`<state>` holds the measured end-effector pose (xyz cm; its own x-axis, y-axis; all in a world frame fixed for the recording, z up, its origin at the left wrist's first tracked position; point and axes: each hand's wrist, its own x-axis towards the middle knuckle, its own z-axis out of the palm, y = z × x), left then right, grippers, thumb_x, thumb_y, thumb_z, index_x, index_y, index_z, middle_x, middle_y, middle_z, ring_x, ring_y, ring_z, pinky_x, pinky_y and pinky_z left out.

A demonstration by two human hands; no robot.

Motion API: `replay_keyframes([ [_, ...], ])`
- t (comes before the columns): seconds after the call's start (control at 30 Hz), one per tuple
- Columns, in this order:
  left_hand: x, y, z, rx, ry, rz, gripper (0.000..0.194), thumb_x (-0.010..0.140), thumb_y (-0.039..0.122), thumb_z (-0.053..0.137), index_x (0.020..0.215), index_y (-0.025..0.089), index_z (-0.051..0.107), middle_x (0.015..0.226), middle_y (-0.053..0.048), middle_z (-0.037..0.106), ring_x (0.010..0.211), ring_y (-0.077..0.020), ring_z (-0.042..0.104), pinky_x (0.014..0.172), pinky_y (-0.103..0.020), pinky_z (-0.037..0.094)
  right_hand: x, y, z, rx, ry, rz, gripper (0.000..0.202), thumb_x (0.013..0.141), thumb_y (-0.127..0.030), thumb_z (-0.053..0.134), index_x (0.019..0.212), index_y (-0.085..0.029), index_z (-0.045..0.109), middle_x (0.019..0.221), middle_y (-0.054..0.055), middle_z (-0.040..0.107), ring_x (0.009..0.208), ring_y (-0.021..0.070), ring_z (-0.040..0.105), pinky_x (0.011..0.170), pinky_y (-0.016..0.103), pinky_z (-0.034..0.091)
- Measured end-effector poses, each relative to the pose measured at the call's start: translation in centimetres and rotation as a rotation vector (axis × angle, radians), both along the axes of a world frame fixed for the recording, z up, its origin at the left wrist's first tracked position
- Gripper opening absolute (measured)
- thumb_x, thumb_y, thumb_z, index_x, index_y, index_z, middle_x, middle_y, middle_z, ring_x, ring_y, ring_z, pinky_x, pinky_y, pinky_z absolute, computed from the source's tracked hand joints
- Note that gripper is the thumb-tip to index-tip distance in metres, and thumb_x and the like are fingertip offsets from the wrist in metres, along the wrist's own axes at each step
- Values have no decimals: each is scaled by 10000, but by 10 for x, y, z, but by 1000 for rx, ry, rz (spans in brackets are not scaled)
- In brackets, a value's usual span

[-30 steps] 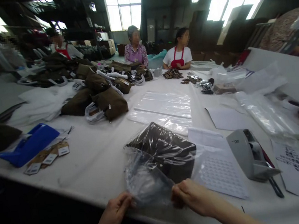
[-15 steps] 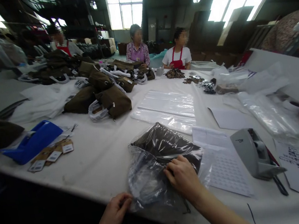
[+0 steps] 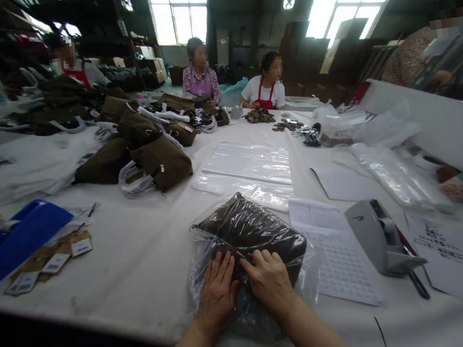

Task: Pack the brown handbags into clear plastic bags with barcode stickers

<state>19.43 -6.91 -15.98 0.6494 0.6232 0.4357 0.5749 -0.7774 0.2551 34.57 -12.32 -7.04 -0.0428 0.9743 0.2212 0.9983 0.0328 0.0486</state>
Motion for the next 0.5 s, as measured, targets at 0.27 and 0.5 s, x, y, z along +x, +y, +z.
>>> replay_keyframes([
  [0.27, -1, 2, 1, 51, 105, -75, 523, 878, 212, 442, 1387, 175, 327, 1408, -69, 413, 1335, -291, 290, 1038, -515, 338, 1, 4, 7, 6, 176, -10, 306, 886, -254, 473, 1171, -202, 574, 821, 75, 570, 769, 208, 489, 707, 346, 358],
  [0.5, 1, 5, -2, 153, 125, -71, 593, 878, 214, 421, 1432, 161, 217, 1386, -83, 442, 1309, -275, 347, 1035, -473, 348, 134, -73, 14, 324, 846, -334, 208, 847, -333, 542, 1006, -216, 608, 890, 56, 600, 821, 194, 550, 753, 331, 444],
])
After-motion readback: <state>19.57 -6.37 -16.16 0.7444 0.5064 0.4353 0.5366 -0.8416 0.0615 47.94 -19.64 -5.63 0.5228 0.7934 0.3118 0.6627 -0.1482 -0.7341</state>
